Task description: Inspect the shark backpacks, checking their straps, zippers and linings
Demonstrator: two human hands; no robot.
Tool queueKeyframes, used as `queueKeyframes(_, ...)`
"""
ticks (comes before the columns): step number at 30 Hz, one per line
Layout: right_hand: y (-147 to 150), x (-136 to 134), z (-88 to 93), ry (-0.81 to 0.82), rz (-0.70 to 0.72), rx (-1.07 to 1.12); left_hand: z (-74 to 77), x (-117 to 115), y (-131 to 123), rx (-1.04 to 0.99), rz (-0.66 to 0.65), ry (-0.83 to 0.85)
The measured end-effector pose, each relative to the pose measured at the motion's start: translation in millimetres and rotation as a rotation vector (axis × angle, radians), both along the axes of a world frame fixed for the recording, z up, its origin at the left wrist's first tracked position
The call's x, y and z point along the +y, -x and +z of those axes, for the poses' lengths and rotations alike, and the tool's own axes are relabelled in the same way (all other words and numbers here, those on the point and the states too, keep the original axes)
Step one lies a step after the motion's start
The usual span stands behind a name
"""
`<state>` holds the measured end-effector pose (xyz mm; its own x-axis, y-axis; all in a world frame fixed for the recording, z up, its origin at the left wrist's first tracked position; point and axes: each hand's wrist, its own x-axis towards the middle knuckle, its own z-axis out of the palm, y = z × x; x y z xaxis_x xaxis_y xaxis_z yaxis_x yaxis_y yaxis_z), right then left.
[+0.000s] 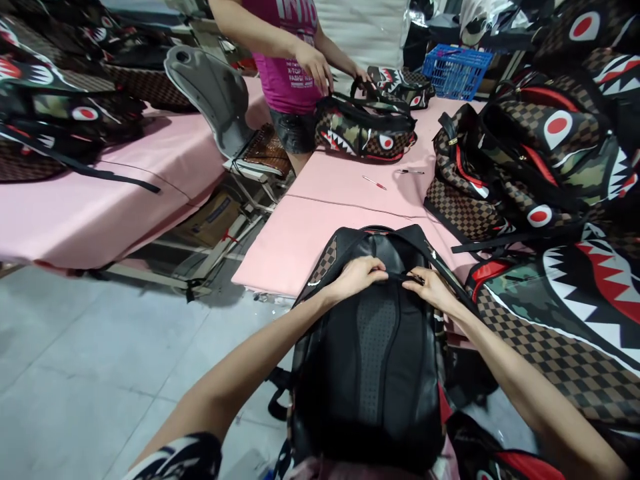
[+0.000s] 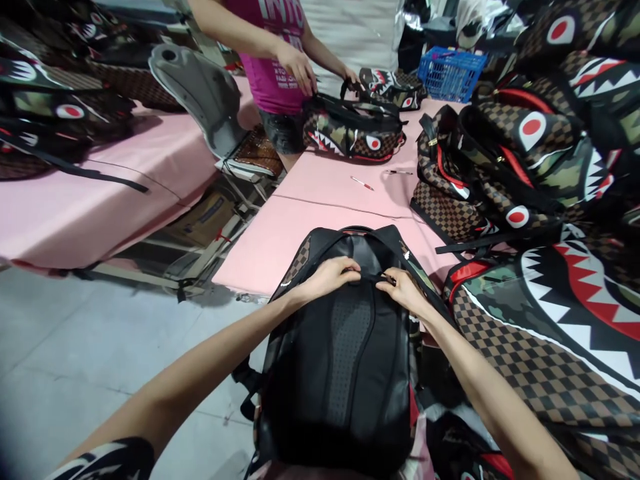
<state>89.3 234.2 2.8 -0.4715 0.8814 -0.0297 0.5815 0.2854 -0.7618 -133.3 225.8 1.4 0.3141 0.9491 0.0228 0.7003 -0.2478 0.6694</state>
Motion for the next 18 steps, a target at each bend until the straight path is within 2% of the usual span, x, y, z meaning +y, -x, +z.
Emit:
queueKeyframes(2, -1, 4, -6.7, 0.016, -0.049, 0.019, -2.0, -10, 1, 0.120, -0.135, -0.129)
queueKeyframes(4, -2, 7, -11.3, 0.014, -0.059, 0.016, -5.4, -14, 0, 0.212, -0.156, -0.202)
queueKeyframes(6, -2, 9, -14.4, 0.005, -0.060, 0.011, -8.6, -11, -1, 0.186, -0.136, -0.197)
queueKeyframes(9, -2, 9, -19.2, -0.030, -0.079, 0.084, -11.5, 1, -1, -0.025, -0.052, -0.069)
queueKeyframes(13, -3, 1, -25.6, -0.186, -0.205, 0.098, -14.4, 15, -1, -0.401, 0.180, 0.281)
queueKeyframes(15, -1, -6, -25.7, -0.254, -0.232, 0.052, -16.6, 18, -1, -0.502, 0.211, 0.368)
queueKeyframes(18, 4, -14, -21.7, -0.333, -0.181, 0.067, -19.8, 19, -1, -0.566, 0.212, 0.401)
